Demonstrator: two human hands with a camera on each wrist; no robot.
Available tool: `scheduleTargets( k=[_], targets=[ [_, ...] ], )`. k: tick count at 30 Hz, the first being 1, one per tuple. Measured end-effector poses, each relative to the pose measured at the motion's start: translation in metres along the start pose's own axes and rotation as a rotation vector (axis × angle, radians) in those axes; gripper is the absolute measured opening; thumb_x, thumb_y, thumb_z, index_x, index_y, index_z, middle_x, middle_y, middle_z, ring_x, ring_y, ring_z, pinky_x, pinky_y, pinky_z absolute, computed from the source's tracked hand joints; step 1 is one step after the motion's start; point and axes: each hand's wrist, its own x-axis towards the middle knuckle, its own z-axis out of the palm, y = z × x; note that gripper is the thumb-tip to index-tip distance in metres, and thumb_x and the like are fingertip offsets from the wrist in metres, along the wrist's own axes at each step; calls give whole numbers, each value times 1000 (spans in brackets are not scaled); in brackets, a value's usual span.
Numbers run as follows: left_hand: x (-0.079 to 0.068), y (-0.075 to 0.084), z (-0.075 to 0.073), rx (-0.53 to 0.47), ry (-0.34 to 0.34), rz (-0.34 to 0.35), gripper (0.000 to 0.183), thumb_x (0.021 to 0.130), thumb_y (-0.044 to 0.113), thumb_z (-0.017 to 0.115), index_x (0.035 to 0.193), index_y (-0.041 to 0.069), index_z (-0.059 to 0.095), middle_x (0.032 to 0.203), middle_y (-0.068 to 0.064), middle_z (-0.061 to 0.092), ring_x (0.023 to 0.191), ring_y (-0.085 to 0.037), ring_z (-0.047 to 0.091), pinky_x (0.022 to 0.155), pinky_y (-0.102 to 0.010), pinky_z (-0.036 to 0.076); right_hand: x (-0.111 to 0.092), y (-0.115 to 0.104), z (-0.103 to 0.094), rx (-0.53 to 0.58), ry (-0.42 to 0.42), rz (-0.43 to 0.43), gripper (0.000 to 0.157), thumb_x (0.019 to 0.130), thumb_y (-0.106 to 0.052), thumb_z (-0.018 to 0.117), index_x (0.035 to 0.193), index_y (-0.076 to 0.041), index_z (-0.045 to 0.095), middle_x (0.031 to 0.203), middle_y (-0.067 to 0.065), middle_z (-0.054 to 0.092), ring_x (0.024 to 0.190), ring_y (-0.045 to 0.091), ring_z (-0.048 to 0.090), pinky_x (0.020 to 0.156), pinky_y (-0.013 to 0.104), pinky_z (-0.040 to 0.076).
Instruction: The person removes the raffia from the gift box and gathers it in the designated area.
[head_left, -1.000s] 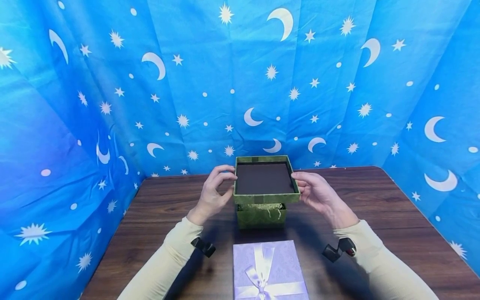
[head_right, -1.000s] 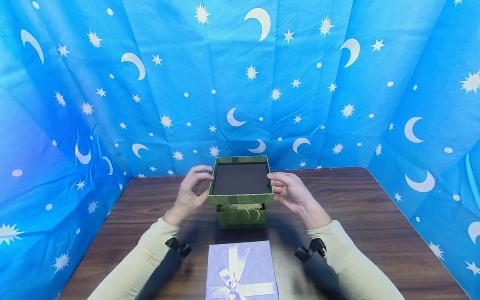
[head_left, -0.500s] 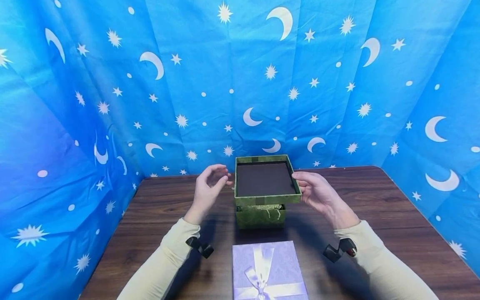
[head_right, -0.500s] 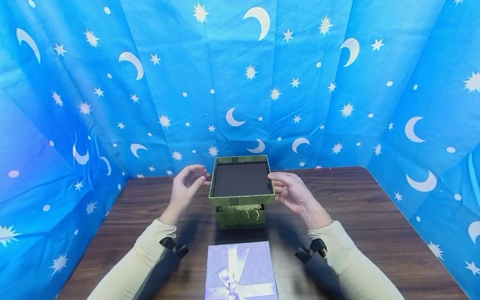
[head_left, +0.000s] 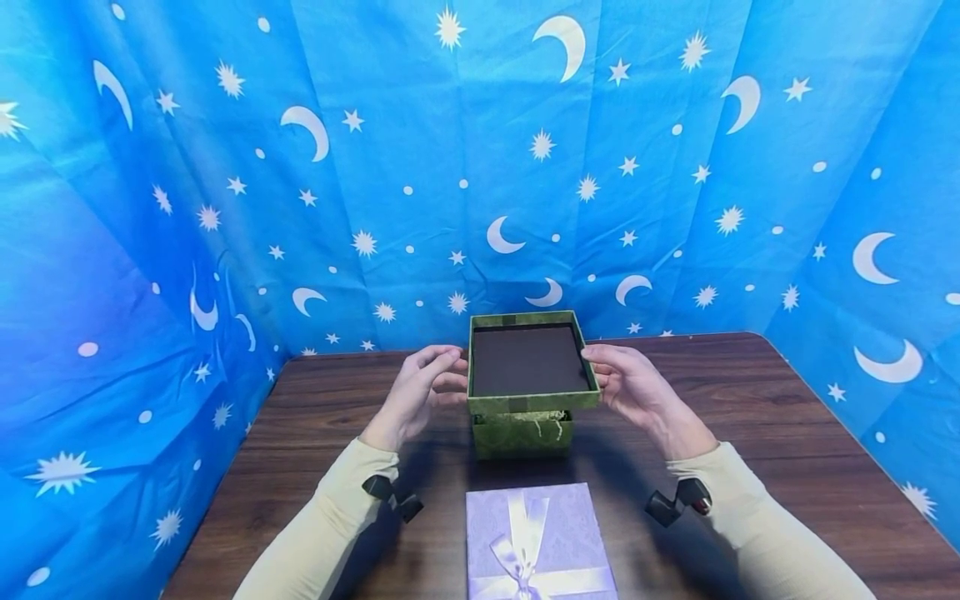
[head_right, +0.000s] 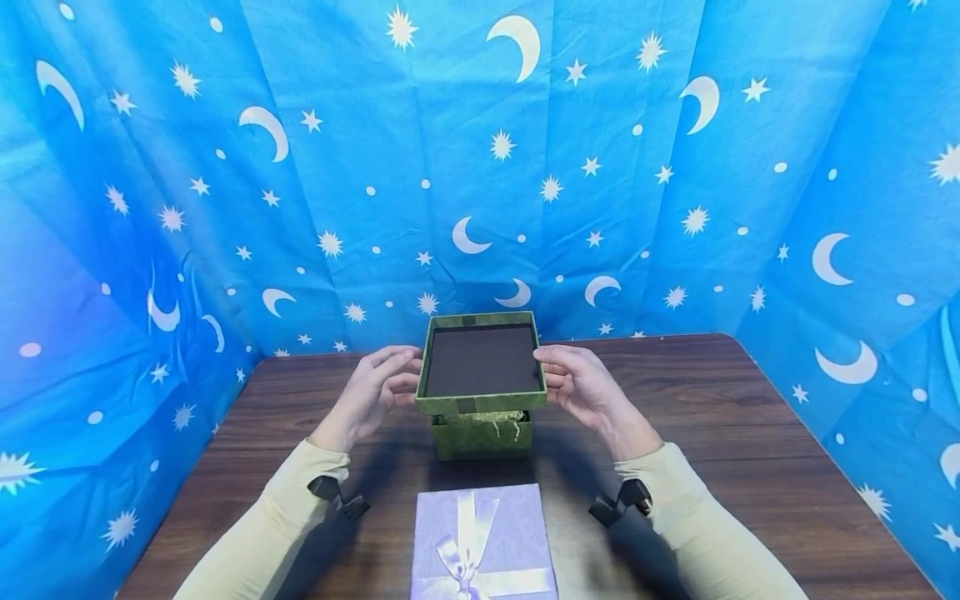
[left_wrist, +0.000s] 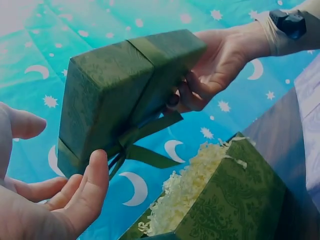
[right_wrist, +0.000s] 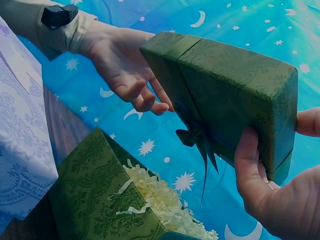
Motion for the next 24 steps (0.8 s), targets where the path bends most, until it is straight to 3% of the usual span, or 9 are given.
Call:
scheduleTargets(
  k=[12, 18, 24],
  targets=[
    [-5, -7, 3, -46, -80, -65, 21, 95, 22, 58, 110, 7, 56, 86, -3, 66, 68, -15, 66, 64, -36, 57, 0, 3, 0, -49, -20, -6, 20, 100, -6, 46, 106, -3, 65, 90, 7, 73, 80, 15, 70, 70, 30, 59],
    [-8, -9, 4, -60, -111, -65, 20, 96, 23, 59, 108, 7, 56, 84, -2, 65, 67, -15, 66, 64, -37, 58, 0, 4, 1, -54, -23, -8, 16, 100, -6, 48, 106, -2, 63, 87, 6, 71, 76, 12, 68, 67, 29, 59],
    [-8, -9, 3, -43, -88, -69, 29, 94, 23, 61, 114, 4, 52, 84, -2, 64, 65, -13, 66, 63, -35, 57, 1, 5, 3, -64, -38, -21, 16, 100, -6, 48, 101, -3, 63, 80, 2, 68, 66, 7, 61, 62, 25, 55]
  ],
)
